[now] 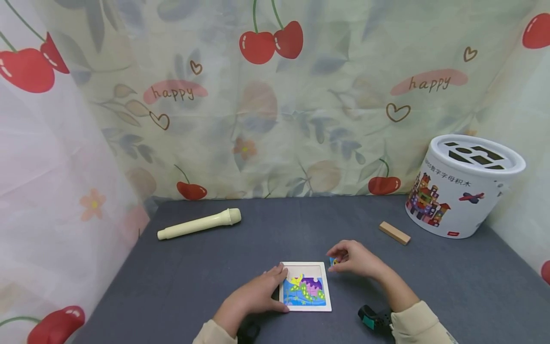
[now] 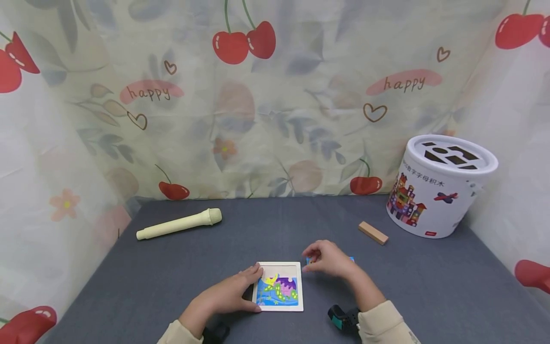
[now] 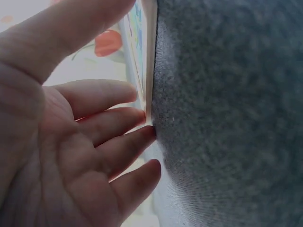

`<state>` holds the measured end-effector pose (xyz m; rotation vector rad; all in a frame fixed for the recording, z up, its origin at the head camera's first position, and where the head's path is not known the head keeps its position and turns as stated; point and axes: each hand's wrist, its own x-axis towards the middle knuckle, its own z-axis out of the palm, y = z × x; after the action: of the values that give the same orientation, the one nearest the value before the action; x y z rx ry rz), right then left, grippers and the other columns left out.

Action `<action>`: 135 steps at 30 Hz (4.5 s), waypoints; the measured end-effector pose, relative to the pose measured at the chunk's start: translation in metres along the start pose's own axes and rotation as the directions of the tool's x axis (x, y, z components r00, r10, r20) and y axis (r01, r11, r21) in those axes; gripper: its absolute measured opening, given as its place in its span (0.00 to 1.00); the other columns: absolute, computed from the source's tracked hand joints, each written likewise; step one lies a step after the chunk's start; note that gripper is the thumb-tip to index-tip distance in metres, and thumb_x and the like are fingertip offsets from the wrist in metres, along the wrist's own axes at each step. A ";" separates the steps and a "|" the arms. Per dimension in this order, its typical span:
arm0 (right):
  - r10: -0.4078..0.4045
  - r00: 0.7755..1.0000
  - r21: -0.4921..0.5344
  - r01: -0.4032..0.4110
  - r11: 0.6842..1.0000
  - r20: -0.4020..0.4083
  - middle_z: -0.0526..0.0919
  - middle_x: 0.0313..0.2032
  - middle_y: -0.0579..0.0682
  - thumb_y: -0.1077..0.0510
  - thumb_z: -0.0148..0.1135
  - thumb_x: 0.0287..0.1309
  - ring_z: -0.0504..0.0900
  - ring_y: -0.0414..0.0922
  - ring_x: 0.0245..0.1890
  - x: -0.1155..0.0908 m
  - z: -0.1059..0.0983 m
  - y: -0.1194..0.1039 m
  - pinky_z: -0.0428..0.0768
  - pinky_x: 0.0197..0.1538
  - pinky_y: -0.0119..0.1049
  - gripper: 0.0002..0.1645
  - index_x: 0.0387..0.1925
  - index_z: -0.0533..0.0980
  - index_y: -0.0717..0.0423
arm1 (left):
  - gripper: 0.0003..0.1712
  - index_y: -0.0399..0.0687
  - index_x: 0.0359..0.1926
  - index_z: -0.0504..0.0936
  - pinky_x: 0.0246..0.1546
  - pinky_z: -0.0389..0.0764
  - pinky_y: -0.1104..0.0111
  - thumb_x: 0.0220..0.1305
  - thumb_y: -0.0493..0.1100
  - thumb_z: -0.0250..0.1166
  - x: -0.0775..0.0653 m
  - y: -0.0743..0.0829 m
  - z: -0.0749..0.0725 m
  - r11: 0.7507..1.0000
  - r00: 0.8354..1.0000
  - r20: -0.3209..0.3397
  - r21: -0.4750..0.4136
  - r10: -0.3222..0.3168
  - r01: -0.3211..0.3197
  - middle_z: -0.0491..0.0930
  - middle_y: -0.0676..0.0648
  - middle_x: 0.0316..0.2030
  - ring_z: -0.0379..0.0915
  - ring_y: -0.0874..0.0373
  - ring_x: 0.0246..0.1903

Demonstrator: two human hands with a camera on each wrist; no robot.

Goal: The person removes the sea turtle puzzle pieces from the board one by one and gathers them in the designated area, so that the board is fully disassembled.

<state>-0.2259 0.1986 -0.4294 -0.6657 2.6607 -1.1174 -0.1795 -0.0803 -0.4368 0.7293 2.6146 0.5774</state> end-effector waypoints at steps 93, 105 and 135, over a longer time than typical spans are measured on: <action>0.067 0.987 0.213 -0.097 0.972 0.145 0.79 0.21 0.47 0.67 0.66 0.48 0.75 0.36 0.20 0.037 0.069 -0.049 0.77 0.26 0.28 0.04 0.28 0.80 0.64 | 0.47 0.43 0.64 0.68 0.62 0.65 0.54 0.45 0.58 0.73 0.001 -0.004 0.000 0.999 0.999 -0.034 -0.020 -0.038 0.037 0.58 0.41 0.69 0.58 0.47 0.67; 0.130 0.971 0.408 -0.203 0.890 0.200 0.80 0.19 0.47 0.65 0.64 0.53 0.78 0.35 0.17 0.033 0.072 -0.039 0.80 0.24 0.29 0.07 0.32 0.78 0.67 | 0.47 0.44 0.64 0.68 0.63 0.64 0.54 0.45 0.58 0.73 0.002 -0.003 0.000 0.999 0.999 -0.036 -0.014 -0.037 0.037 0.58 0.41 0.69 0.57 0.47 0.67; 0.137 0.971 0.465 -0.216 0.859 0.197 0.81 0.20 0.47 0.64 0.63 0.53 0.80 0.35 0.18 0.028 0.069 -0.035 0.81 0.26 0.30 0.10 0.34 0.77 0.69 | 0.33 0.42 0.60 0.73 0.61 0.67 0.55 0.56 0.52 0.66 0.005 0.001 0.003 0.995 0.993 -0.115 0.084 -0.042 0.051 0.66 0.41 0.65 0.63 0.47 0.64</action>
<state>-0.2160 0.1199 -0.4525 -0.3817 2.1261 -1.5223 -0.1821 -0.0758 -0.4403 0.6780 2.7686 0.5080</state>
